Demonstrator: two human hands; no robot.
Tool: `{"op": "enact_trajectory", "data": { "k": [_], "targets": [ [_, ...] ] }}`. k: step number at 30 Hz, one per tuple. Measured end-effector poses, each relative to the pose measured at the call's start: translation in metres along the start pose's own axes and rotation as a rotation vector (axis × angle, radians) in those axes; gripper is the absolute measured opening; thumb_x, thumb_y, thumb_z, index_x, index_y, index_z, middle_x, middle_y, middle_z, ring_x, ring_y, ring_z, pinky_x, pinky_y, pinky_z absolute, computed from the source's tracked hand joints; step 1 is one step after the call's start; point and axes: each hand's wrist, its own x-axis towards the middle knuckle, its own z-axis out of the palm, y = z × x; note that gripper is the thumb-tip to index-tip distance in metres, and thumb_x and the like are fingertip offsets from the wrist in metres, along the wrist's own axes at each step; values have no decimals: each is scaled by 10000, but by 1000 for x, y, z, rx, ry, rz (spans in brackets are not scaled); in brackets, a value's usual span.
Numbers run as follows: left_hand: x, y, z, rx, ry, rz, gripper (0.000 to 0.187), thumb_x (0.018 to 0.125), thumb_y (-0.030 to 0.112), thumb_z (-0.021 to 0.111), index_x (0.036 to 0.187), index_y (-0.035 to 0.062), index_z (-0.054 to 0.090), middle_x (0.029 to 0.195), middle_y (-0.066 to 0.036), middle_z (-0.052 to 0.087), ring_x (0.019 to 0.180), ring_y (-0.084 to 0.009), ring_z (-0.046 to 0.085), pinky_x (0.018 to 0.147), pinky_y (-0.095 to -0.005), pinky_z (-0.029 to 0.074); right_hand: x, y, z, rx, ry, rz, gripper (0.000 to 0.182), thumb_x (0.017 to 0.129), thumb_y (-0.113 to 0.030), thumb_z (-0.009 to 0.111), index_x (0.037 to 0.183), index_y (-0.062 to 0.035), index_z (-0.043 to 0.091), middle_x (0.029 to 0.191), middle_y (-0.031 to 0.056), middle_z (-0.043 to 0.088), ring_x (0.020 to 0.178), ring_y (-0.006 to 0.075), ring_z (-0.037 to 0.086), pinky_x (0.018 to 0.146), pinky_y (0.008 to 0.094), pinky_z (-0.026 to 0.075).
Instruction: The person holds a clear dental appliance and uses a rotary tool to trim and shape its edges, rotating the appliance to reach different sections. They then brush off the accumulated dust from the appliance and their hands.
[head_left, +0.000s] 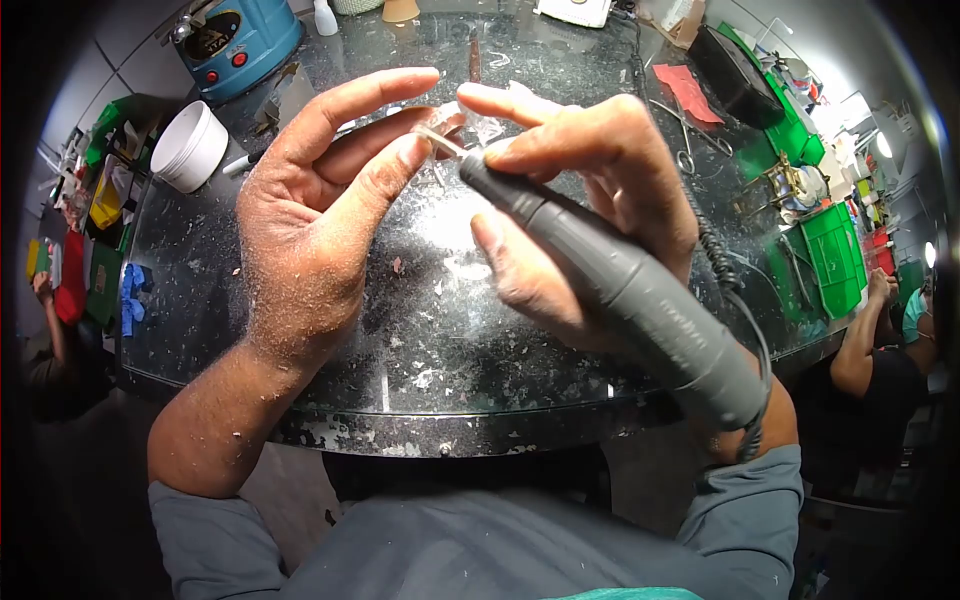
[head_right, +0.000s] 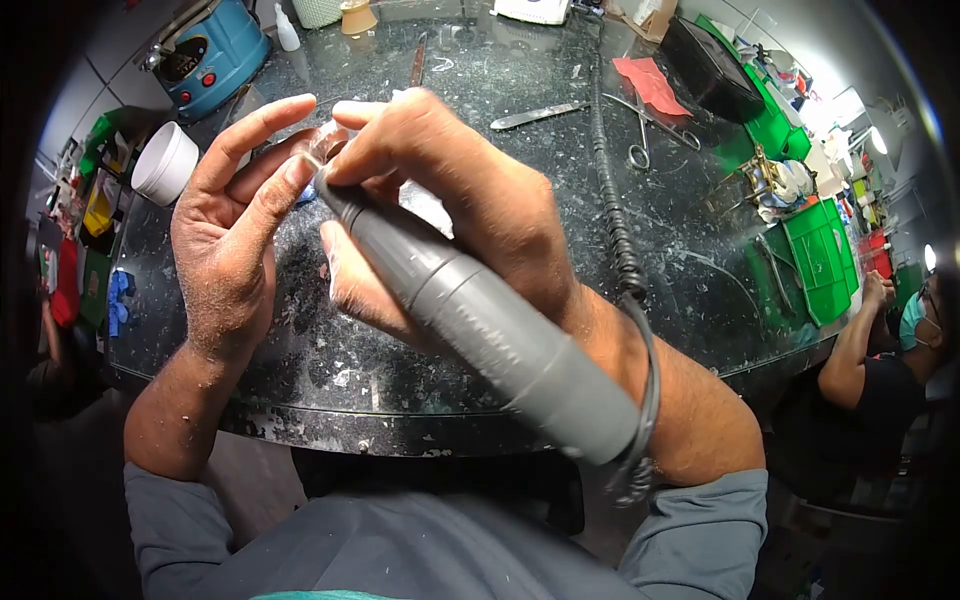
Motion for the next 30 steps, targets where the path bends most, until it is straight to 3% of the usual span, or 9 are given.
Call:
{"op": "enact_trajectory", "data": {
  "k": [2,4,7,12,15,19,26,28,30],
  "targets": [
    [1,3,1,12,-1,-34,379,895,8,572,1264,-35,500,1260,-170,571,1139,-203,584,1011,-334,429,0,6,-5,-33,14,7,414,798,9,669,1140,13,436,988,111,553,1013,253,633,926,404,493],
    [1,5,2,-2,-5,-49,385,892,17,576,1265,-43,497,1250,-170,577,1130,-200,589,1009,-336,430,8,1,-2,-91,132,34,417,851,-89,697,1164,6,439,982,114,600,927,196,645,834,323,525],
    [1,5,1,-49,-33,-78,401,890,46,584,1265,-61,490,1228,-174,590,1104,-197,602,1007,-340,430,8,11,-2,-138,170,-32,346,798,36,710,1106,6,557,1005,94,616,860,138,634,803,272,527],
    [4,2,-1,-148,-90,-132,434,900,117,580,1272,-83,478,1189,-192,607,1047,-211,631,1002,-347,433,5,4,-3,-77,122,129,407,766,88,706,1129,-32,566,956,68,620,859,111,628,791,239,515],
    [6,0,-3,-370,-154,-398,445,904,118,544,1289,-89,462,1179,-214,609,1071,-254,623,1007,-388,449,6,2,-4,-50,187,246,371,783,37,717,1115,-34,565,906,52,613,832,93,615,745,213,494],
    [6,-3,-5,-567,-188,-522,464,887,77,559,1300,-95,438,1197,-215,597,1090,-271,614,1027,-408,453,6,3,-5,-55,231,303,357,775,49,698,1095,-67,591,863,20,601,802,75,618,714,206,514],
    [6,2,-6,-628,-175,-573,486,903,79,548,1334,-87,395,1216,-185,587,1092,-235,613,1011,-376,478,9,-2,-5,51,275,448,358,819,-42,701,1155,-50,579,903,60,615,817,77,579,741,209,477],
    [7,2,-6,-592,-134,-566,487,913,84,542,1342,-83,383,1238,-170,572,1086,-218,616,1005,-363,485,13,-1,-24,-511,54,8,350,830,-10,635,1174,-50,582,932,84,621,853,105,576,788,238,476],
    [7,2,-7,-606,-135,-550,477,920,87,535,1341,-80,386,1232,-165,570,1082,-210,617,973,-341,510,13,-8,-23,-522,-33,41,357,820,28,583,1172,-30,569,1007,103,615,902,146,585,850,274,466]
  ]
}}
